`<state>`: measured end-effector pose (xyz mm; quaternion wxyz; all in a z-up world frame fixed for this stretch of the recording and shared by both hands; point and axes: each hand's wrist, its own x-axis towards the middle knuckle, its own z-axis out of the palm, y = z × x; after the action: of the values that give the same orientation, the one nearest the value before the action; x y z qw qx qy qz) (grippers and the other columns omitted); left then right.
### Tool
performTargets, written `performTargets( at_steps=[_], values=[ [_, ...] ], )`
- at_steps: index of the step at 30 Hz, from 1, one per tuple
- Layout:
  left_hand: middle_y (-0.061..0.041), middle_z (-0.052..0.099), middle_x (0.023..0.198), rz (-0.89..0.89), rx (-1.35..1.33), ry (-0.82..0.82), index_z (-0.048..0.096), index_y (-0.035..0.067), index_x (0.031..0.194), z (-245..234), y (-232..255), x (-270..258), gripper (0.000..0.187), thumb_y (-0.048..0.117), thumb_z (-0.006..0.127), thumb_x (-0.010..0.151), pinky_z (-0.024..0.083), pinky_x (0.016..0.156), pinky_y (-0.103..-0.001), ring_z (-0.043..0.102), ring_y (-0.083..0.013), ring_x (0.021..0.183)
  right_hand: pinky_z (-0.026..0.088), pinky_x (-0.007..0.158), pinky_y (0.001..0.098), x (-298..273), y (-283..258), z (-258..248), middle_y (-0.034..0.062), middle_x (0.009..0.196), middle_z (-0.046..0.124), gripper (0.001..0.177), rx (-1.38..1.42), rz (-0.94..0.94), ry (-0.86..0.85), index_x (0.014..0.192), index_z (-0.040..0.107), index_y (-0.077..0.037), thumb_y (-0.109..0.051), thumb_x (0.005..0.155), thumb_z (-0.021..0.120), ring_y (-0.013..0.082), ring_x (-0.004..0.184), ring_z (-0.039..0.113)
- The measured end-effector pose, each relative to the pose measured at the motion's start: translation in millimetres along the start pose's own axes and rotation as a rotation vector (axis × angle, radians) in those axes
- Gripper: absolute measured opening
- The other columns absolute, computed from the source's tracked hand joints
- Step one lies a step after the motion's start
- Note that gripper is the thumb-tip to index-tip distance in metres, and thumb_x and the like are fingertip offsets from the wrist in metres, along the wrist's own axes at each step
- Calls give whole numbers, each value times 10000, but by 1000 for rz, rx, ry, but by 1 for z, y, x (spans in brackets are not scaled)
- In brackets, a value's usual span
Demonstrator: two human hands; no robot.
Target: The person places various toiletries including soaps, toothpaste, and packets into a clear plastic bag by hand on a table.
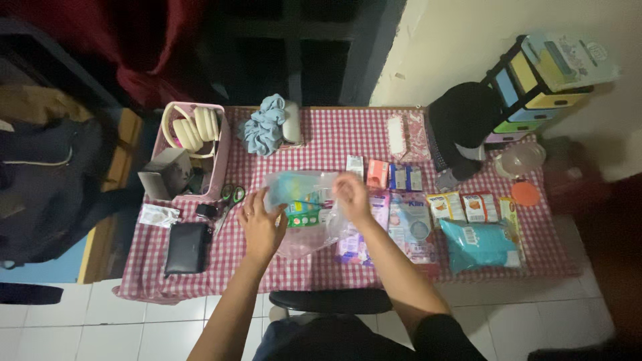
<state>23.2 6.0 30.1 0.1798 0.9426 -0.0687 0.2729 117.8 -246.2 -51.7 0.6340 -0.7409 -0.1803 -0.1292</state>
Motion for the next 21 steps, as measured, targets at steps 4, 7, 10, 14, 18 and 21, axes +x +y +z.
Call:
performTargets(
  at_steps=[4,7,10,14,18,21],
  values=[
    [-230,386,1545,-215,76,-226,744,275,1149,31,-45,-22,513,173,835,655,436,979,-622,448,-509,1369,583,889,411,-20,-32,39,142,1279,611,326,-278,209,-658,1233,633,-63,-170,943,733,242,1010,716],
    [-295,427,1460,-355,-387,-162,566,53,1387,66,-86,-38,737,-21,724,671,492,960,-444,521,-457,1253,570,908,409,-10,0,59,146,1297,604,357,-482,437,-635,1253,619,-64,-174,935,735,247,1040,699],
    [-174,631,1306,-539,-634,-156,382,31,1563,69,-100,-38,850,-87,584,746,534,834,-357,633,-317,1034,557,928,406,0,57,61,151,1316,596,388,-620,573,-470,1274,605,-65,-177,926,737,253,1070,682],
    [-87,696,1046,-544,-776,-143,330,26,1591,42,-81,-27,796,-78,562,836,528,690,-274,625,-144,791,539,955,403,1,109,70,156,1341,586,430,-739,646,-324,1301,587,-66,-181,915,740,260,1110,659],
    [-59,628,816,-565,-874,-185,314,47,1608,17,-75,-16,837,-86,555,818,469,607,-247,544,-94,664,522,981,399,4,123,87,162,1365,576,473,-805,656,-249,1328,569,-68,-185,905,743,267,1151,636],
    [-22,556,826,-490,-1123,-90,329,12,1628,8,-85,-14,789,-84,563,880,467,668,-218,527,-76,734,509,1001,397,8,122,103,166,1384,568,504,-819,660,-234,1348,555,-69,-188,896,745,273,1181,619]
  ],
)
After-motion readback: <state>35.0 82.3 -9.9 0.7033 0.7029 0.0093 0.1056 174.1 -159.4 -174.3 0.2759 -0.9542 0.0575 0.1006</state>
